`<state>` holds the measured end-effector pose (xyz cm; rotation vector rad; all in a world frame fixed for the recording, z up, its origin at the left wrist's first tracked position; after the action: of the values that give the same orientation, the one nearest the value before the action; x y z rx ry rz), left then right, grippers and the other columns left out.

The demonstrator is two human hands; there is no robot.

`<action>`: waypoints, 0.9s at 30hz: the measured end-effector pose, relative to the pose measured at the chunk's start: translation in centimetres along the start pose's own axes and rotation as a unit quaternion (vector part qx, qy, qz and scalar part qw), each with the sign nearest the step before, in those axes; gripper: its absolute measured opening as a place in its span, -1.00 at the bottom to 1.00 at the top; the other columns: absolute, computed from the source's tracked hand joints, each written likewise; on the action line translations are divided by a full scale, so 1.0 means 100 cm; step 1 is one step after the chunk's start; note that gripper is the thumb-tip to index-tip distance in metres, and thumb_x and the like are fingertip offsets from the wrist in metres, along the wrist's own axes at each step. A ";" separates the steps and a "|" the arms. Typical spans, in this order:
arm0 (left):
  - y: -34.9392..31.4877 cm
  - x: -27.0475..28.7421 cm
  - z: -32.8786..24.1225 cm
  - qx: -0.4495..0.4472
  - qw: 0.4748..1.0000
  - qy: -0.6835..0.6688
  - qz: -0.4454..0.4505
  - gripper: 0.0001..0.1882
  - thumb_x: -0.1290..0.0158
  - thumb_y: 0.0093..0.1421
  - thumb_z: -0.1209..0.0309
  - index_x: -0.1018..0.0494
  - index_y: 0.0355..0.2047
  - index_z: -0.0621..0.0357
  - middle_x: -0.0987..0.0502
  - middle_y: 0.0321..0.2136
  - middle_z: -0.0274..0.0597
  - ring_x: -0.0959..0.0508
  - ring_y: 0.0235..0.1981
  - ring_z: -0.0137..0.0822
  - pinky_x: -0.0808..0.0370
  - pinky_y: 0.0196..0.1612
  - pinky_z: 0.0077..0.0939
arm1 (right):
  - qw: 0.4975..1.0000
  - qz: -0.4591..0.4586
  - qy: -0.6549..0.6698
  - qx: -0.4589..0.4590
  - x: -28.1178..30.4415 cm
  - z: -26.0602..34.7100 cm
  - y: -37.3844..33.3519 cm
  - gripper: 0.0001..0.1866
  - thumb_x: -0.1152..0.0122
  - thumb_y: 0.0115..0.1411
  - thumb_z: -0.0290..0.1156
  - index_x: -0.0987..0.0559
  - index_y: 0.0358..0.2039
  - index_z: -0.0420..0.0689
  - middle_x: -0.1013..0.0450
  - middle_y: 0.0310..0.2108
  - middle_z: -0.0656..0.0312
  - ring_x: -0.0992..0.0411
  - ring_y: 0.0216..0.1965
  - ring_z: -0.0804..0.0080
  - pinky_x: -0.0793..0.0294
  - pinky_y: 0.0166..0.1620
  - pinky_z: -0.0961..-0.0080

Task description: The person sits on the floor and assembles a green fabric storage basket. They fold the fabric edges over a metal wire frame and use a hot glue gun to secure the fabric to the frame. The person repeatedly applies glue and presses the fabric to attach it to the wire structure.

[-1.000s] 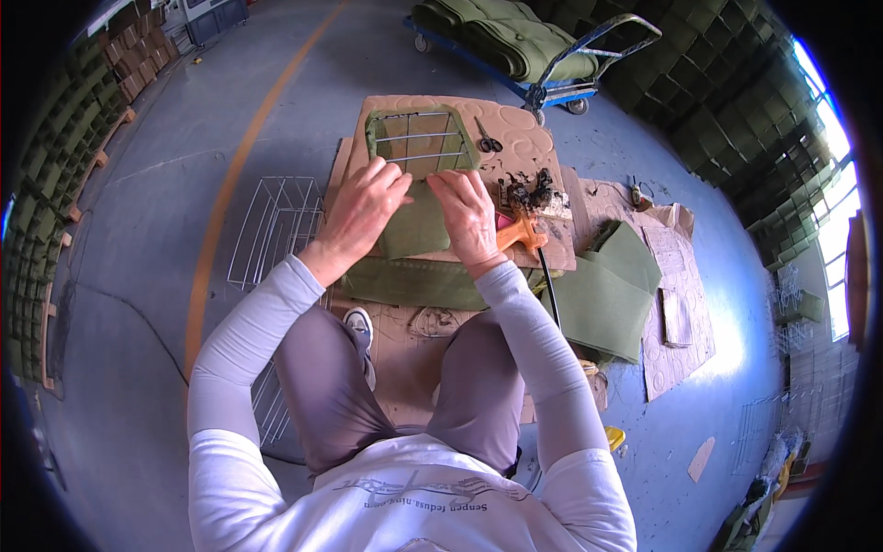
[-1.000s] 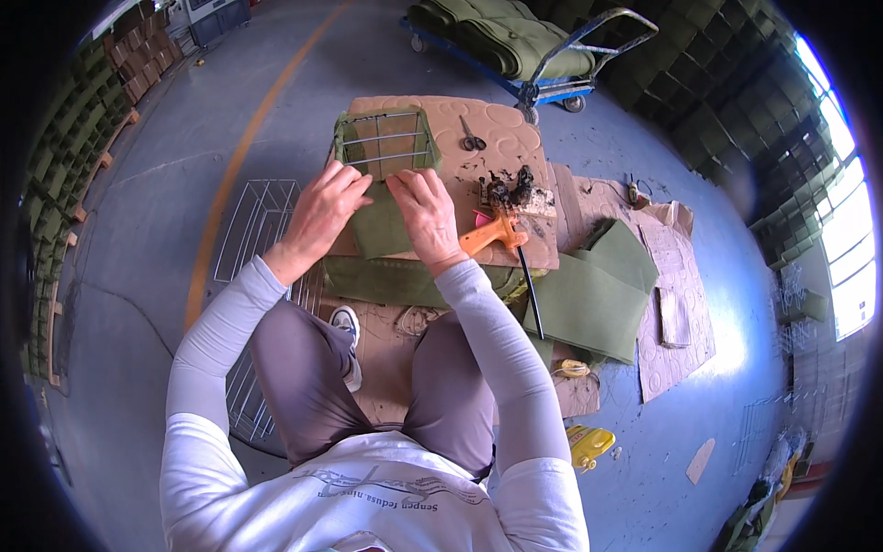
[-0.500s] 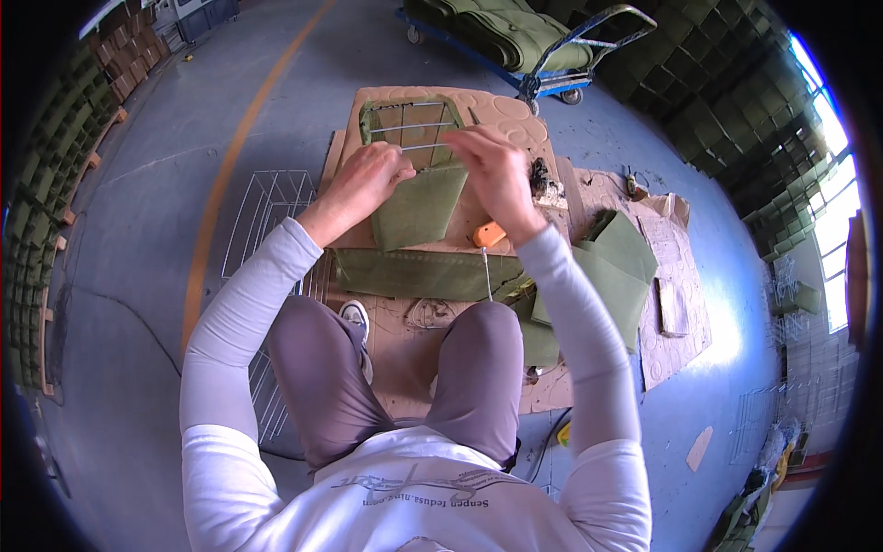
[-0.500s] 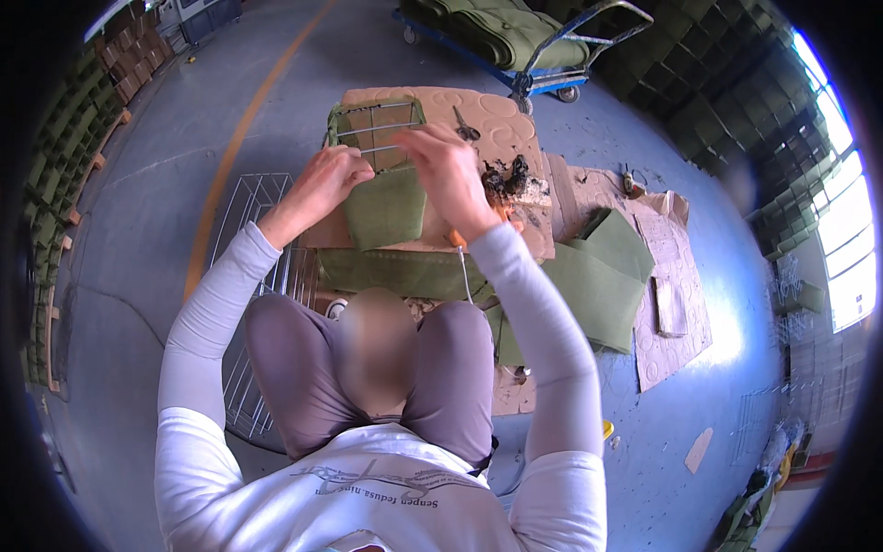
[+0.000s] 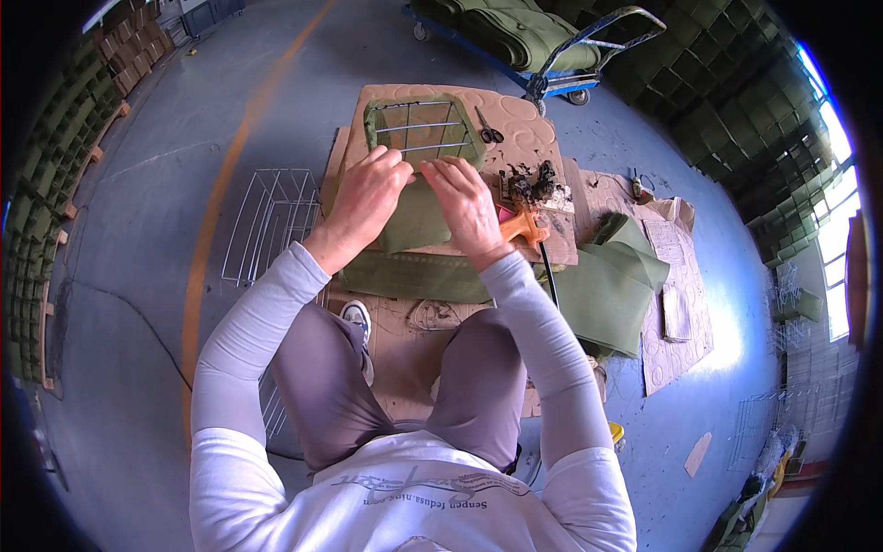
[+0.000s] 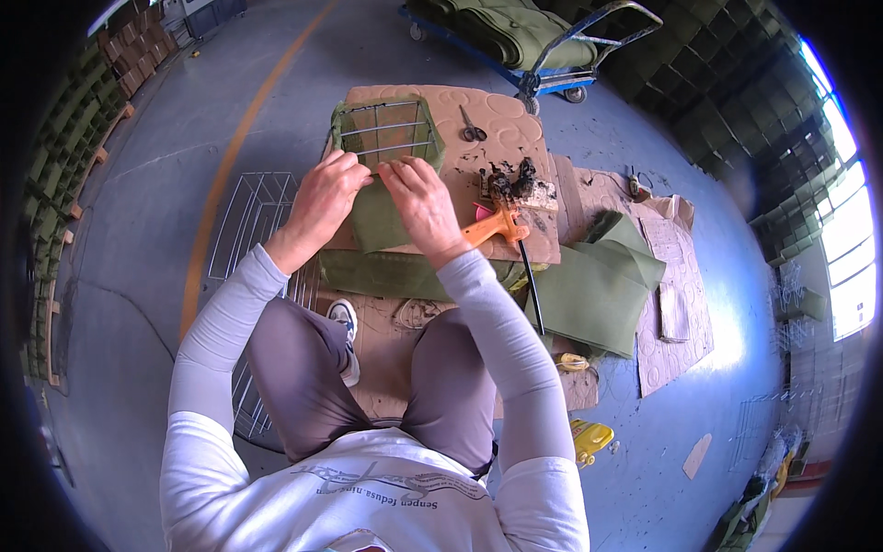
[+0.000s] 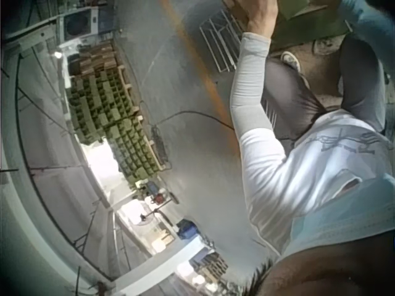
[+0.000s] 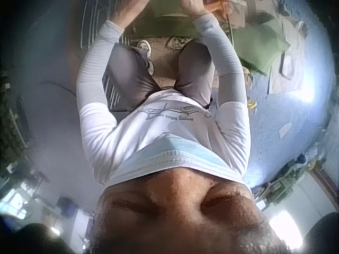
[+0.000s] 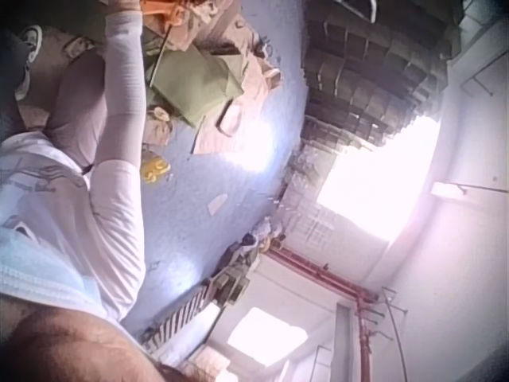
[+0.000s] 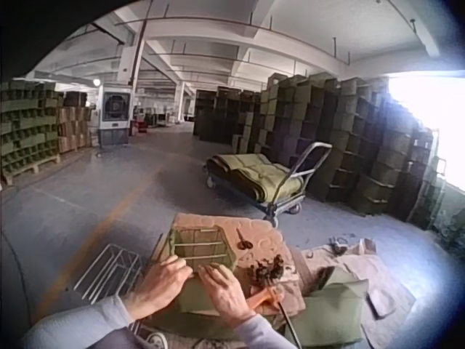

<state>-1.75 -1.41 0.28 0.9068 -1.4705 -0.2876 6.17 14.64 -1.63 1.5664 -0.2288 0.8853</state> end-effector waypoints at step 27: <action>0.056 -0.026 0.016 -0.159 0.986 0.024 0.044 -0.93 -0.18 0.05 0.50 -0.52 -0.48 0.24 -0.44 -0.41 -0.18 -0.49 -0.27 -0.22 -0.52 -0.18 -0.34 | 0.990 0.127 -0.049 0.025 0.026 -0.049 0.024 -0.85 -0.12 -0.01 -0.55 -0.56 -0.37 -0.19 -0.50 -0.34 0.13 -0.49 -0.17 0.23 -0.51 -0.08 0.34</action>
<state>-5.55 3.37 1.91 0.5878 -1.3674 -0.4184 4.52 19.52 1.65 1.6532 -0.4871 1.0184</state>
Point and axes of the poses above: each hand's wrist, its own y-axis towards the middle knuckle, its own x-axis out of the back of the hand, z = x × y, the point moved 1 cm from there along y, towards the middle knuckle
